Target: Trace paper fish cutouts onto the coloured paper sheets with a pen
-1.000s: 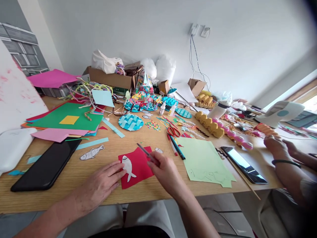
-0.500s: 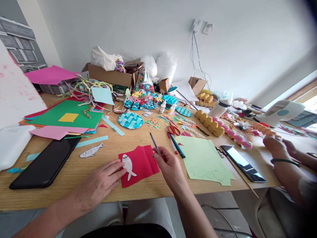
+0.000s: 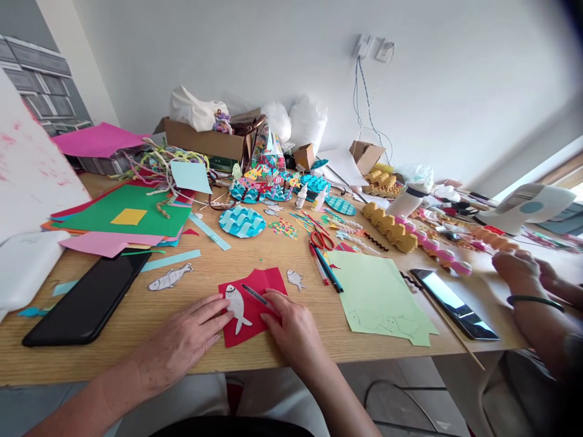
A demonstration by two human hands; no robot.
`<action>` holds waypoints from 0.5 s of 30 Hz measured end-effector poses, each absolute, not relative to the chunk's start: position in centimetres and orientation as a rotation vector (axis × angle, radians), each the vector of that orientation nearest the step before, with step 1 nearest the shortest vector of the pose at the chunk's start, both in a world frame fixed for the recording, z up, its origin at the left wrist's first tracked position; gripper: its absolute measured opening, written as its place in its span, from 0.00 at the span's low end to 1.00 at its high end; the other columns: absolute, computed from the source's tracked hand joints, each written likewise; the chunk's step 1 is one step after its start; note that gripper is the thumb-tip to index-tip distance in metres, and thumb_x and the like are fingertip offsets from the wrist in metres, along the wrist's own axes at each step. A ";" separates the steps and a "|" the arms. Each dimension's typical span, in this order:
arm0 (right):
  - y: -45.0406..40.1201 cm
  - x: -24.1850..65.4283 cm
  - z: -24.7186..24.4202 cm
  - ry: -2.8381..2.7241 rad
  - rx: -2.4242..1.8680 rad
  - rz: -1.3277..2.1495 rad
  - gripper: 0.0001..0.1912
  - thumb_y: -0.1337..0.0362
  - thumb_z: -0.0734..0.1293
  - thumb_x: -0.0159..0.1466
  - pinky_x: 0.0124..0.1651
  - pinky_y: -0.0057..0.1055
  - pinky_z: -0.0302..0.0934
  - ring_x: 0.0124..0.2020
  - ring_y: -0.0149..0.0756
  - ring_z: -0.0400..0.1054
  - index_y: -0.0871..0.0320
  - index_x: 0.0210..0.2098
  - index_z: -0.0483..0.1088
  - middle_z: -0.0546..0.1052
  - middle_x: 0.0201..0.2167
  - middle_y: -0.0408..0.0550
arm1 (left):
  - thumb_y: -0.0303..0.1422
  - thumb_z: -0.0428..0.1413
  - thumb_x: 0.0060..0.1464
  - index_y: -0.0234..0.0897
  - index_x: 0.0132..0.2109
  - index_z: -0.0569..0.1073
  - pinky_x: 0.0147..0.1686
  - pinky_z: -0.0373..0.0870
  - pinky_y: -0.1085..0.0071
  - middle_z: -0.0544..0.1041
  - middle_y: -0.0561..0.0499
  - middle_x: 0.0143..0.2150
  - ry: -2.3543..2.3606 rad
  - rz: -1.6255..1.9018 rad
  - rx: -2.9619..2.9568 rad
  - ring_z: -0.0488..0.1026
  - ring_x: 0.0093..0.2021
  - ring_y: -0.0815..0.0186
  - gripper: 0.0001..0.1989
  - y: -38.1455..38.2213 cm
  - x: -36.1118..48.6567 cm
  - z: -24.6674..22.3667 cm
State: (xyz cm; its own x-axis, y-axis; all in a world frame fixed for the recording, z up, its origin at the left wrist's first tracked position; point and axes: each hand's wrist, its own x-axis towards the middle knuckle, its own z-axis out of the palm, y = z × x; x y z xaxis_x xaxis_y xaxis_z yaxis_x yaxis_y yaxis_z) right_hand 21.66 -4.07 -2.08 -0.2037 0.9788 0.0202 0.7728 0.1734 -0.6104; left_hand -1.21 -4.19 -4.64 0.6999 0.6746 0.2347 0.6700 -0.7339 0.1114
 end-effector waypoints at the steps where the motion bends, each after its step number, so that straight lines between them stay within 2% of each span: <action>1: -4.1 21.7 -2.1 -2.046 -1.648 0.676 0.17 0.71 0.63 0.60 0.54 0.33 0.58 0.52 0.39 0.67 0.55 0.48 0.70 0.72 0.53 0.48 | 0.21 0.41 0.57 0.38 0.52 0.71 0.56 0.63 0.66 0.69 0.47 0.57 1.136 0.399 2.884 0.64 0.58 0.61 0.22 -4.2 -1.2 -4.5; 7: -4.1 21.7 -2.1 -2.040 -1.649 0.674 0.16 0.70 0.64 0.60 0.54 0.33 0.59 0.52 0.39 0.67 0.55 0.48 0.70 0.72 0.53 0.47 | 0.19 0.40 0.57 0.40 0.53 0.70 0.55 0.65 0.69 0.69 0.50 0.58 1.123 0.408 2.883 0.65 0.57 0.65 0.23 -4.3 -1.4 -4.8; 11: -4.0 21.7 -2.2 -2.048 -1.645 0.659 0.15 0.71 0.64 0.59 0.54 0.33 0.60 0.52 0.40 0.67 0.56 0.46 0.71 0.72 0.52 0.48 | 0.20 0.40 0.58 0.38 0.54 0.69 0.58 0.61 0.67 0.68 0.49 0.58 1.096 0.522 2.919 0.62 0.59 0.63 0.22 -4.2 -1.8 -5.6; 15: -4.1 21.7 -2.3 -2.066 -1.639 0.639 0.16 0.71 0.64 0.59 0.54 0.34 0.60 0.52 0.40 0.68 0.56 0.47 0.71 0.72 0.52 0.47 | 0.22 0.41 0.60 0.38 0.53 0.69 0.56 0.64 0.67 0.70 0.48 0.55 1.051 0.552 2.951 0.64 0.57 0.63 0.19 -4.1 -1.7 -5.1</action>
State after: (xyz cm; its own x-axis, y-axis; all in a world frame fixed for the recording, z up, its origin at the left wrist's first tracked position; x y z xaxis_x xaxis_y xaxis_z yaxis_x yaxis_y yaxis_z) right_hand 21.69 -4.07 -2.28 -0.2129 0.9761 0.0442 0.7807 0.1972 -0.5930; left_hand -1.66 -4.11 -5.15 0.7215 0.6060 0.3349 0.6197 -0.7810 0.0781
